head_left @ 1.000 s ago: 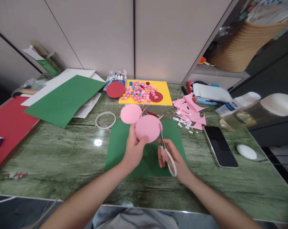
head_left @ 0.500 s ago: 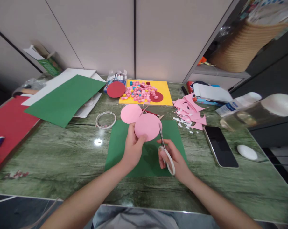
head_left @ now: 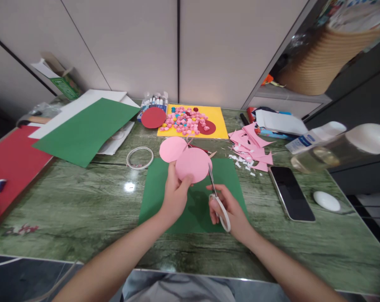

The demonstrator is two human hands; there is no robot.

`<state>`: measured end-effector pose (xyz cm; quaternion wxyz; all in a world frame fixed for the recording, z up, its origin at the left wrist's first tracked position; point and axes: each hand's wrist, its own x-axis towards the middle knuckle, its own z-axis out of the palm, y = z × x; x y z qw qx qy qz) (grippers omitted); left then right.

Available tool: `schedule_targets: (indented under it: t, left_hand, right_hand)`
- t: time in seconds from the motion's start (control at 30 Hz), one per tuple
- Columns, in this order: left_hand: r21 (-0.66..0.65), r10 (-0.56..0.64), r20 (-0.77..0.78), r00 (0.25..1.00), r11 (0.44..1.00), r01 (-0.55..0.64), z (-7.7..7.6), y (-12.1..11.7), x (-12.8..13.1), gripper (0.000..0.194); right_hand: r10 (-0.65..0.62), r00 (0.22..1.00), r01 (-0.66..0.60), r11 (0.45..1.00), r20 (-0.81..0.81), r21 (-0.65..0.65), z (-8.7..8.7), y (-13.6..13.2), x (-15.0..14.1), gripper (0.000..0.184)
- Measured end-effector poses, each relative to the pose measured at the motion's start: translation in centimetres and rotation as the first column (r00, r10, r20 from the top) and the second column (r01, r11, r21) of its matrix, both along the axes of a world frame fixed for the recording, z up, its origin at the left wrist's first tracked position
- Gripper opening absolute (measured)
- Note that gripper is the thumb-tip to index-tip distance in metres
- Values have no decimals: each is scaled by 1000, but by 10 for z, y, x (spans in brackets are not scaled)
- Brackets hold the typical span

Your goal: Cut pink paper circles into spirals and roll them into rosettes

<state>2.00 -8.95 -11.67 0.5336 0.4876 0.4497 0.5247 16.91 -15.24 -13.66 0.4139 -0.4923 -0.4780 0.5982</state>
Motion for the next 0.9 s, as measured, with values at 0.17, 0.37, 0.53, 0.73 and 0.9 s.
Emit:
schedule_targets:
  t: [0.17,0.37,0.53,0.73,0.9]
  left_hand:
    - [32,3,-54,999,999,-2,-3,-2,0,28]
    - [19,-19,-74,997,1000,20,-7,-4,0,29]
    - [25,-6,-71,997,1000,7,-4,-3,0,32]
    - [45,11,-65,998,999,-8,-2,-2,0,26]
    - [47,8,-46,999,999,-5,0,-1,-1,27]
  right_hand:
    - [-19,1000,19,1000,-19,11,-1,-2,0,31]
    - [-21,1000,21,1000,-20,22,-3,-1,0,31]
    - [-9,1000,10,1000,-19,28,-3,0,0,30]
    - [-10,1000,10,1000,-23,19,0,-1,0,29]
    - [-9,1000,9,1000,-19,11,-1,-1,0,29]
